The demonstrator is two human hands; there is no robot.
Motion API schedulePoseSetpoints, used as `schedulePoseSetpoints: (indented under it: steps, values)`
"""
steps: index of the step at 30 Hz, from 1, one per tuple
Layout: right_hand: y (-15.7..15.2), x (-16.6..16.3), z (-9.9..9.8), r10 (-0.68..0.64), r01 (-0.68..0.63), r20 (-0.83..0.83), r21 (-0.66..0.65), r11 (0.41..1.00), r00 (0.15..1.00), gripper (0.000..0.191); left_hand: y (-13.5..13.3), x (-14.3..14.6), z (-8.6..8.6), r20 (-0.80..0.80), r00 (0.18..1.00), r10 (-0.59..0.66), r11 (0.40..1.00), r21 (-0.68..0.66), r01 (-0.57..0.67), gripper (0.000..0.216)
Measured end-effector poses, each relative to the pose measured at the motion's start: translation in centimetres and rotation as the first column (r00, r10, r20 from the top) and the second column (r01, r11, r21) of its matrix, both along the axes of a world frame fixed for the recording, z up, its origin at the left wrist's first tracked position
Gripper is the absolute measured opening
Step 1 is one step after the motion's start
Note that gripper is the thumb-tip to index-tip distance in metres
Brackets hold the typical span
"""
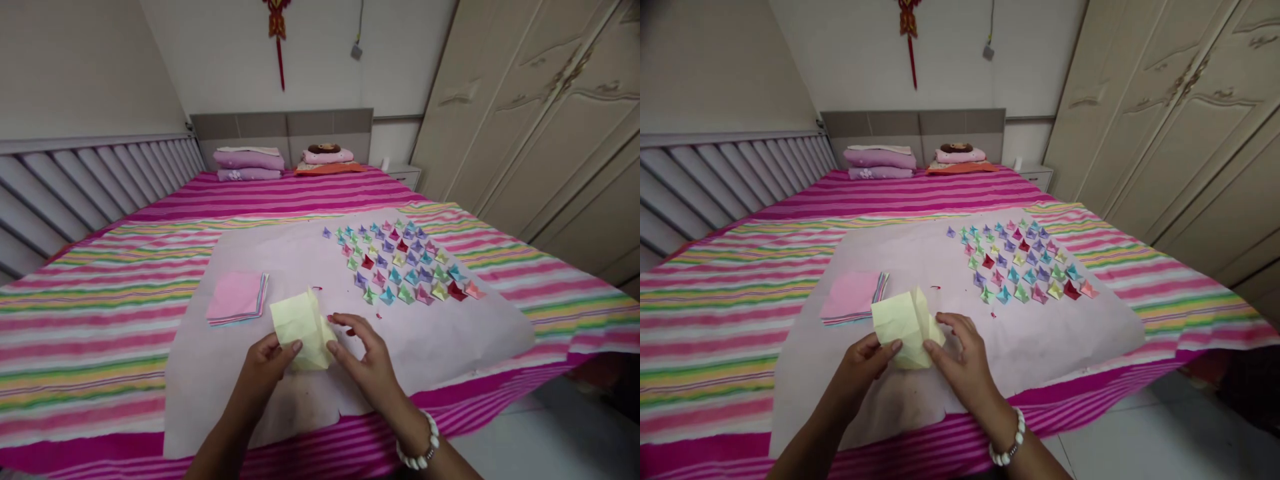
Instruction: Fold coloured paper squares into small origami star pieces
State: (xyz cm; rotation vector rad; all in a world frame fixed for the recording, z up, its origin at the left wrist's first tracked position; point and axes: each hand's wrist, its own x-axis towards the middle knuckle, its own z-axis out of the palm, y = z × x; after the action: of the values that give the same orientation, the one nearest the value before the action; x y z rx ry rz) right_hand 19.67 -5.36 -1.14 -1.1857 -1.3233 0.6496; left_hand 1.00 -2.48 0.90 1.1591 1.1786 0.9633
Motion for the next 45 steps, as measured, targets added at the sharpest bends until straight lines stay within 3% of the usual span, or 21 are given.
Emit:
schedulePoseSetpoints:
  steps: [4,7,11,14,17,20,22,25,28,32,40,45]
  values:
    - [0.2,-1.4,-0.4,0.086,-0.141,-0.286,-0.175,0.975,0.954,0.047,-0.4,0.6,-0.3,-0.034,0.997,-0.070,0.996,0.046,0.072,0.034]
    - [0.5,-1.8,-0.8,0.132,-0.253,-0.478,-0.198,0.947,0.868,0.040,-0.9,0.9,-0.5,-0.036,0.989,-0.144,0.986,0.075,0.146,0.035]
    - [0.4,-1.9,-0.6,0.191,-0.371,-0.590,-0.200,0.907,0.784,0.028,-1.3,0.9,-1.2,-0.080,0.982,-0.171,0.975,0.129,0.180,0.030]
    - [0.3,-1.6,-0.4,0.178,-0.384,-0.632,-0.204,0.900,0.754,0.023,-1.2,0.6,-1.6,-0.150,0.981,-0.125,0.978,0.150,0.147,0.028]
    - [0.4,-1.2,-0.2,0.131,-0.358,-0.679,-0.205,0.911,0.723,0.022,-0.7,0.1,-1.8,-0.217,0.976,0.029,0.986,0.168,0.008,0.032]
    - [0.5,-1.0,0.0,0.098,-0.362,-0.722,-0.220,0.906,0.685,0.023,-0.4,0.1,-1.7,-0.096,0.988,0.122,0.980,0.169,-0.105,0.057]
    - [0.5,-1.2,0.1,0.110,-0.396,-0.739,-0.224,0.891,0.665,0.023,-0.4,0.4,-1.5,0.079,0.997,0.012,0.996,0.090,-0.019,0.065]
    - [0.3,-1.8,0.0,0.146,-0.455,-0.754,-0.220,0.863,0.640,0.023,-0.7,1.0,-1.1,0.230,0.958,-0.171,0.982,-0.036,0.185,0.051]
    - [0.1,-2.1,-0.4,0.204,-0.510,-0.744,-0.208,0.835,0.637,0.024,-0.9,1.3,-1.0,0.214,0.970,-0.114,0.987,-0.083,0.134,0.038]
    - [-0.1,-1.9,-1.0,0.206,-0.501,-0.707,-0.237,0.832,0.676,0.027,-0.8,1.2,-0.8,0.257,0.966,-0.018,0.996,-0.084,0.041,0.037]
    - [0.2,-0.9,-0.7,0.147,-0.407,-0.640,-0.280,0.870,0.754,0.024,-0.6,1.5,0.1,0.299,0.953,-0.052,0.982,-0.160,0.104,0.039]
    - [-0.1,-0.5,-0.7,0.193,-0.421,-0.604,-0.262,0.869,0.773,0.027,-0.6,1.4,0.0,0.263,0.964,-0.037,0.995,-0.083,0.061,0.032]
